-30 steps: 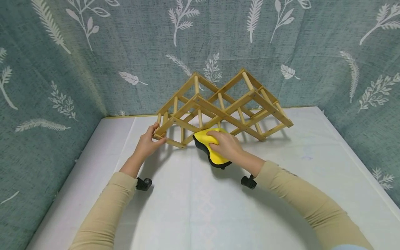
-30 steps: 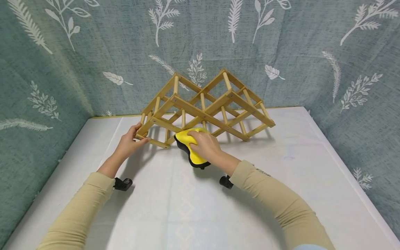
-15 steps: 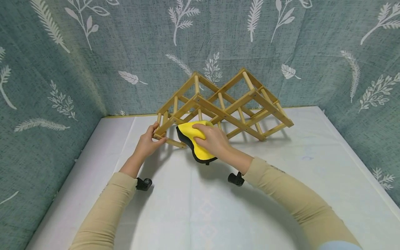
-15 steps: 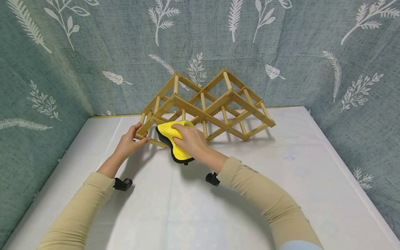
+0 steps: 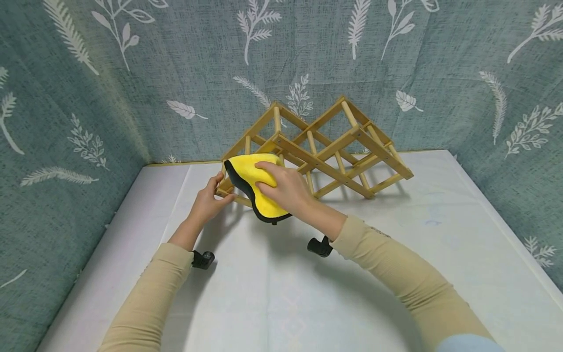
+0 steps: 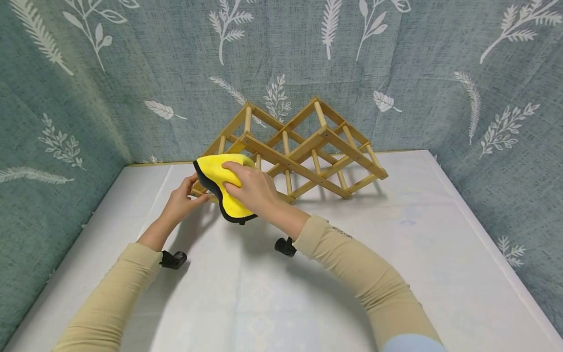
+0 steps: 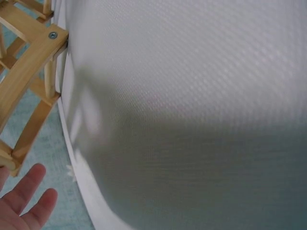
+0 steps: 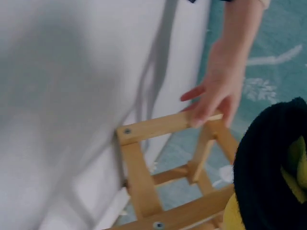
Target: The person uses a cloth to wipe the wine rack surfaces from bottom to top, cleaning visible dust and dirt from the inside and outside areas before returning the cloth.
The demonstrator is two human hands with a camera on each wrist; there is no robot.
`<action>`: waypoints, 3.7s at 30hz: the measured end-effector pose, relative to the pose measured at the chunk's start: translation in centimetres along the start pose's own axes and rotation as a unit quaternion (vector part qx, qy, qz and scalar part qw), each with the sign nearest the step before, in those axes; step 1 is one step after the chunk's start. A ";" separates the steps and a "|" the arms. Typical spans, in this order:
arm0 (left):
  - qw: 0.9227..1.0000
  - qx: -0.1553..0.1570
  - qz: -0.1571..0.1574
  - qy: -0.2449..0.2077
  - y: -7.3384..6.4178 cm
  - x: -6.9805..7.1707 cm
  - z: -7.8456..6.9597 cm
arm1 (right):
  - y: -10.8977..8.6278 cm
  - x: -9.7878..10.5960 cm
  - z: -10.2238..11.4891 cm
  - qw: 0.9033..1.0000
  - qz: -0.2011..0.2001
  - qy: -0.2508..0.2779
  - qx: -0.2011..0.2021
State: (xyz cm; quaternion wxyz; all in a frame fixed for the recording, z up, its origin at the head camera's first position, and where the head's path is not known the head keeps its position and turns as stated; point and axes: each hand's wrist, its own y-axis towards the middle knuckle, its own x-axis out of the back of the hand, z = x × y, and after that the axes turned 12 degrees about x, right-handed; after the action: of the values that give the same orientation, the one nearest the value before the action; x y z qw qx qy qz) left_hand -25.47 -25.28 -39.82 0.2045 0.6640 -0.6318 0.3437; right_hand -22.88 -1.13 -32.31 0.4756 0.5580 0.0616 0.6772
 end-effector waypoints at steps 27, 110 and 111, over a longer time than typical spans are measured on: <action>1.000 -0.006 0.007 -0.005 0.2 0.1 0.5 | -11.9 5.1 -6.5 0.966 0.208 -0.067 -0.141; 1.000 -0.008 -0.010 0.023 0.1 0.2 0.1 | -2.7 -7.5 -1.0 0.951 0.254 -0.173 -0.028; 1.000 -0.007 -0.009 0.022 0.0 0.2 0.1 | -2.6 -7.7 -0.9 0.952 0.253 -0.171 -0.031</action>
State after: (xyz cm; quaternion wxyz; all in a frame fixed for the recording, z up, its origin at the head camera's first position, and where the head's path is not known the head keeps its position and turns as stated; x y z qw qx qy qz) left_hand -25.48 -25.48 -39.80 0.2263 0.6602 -0.6237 0.3521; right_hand -22.75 -4.82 -39.59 0.3095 0.6473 -0.1850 0.6715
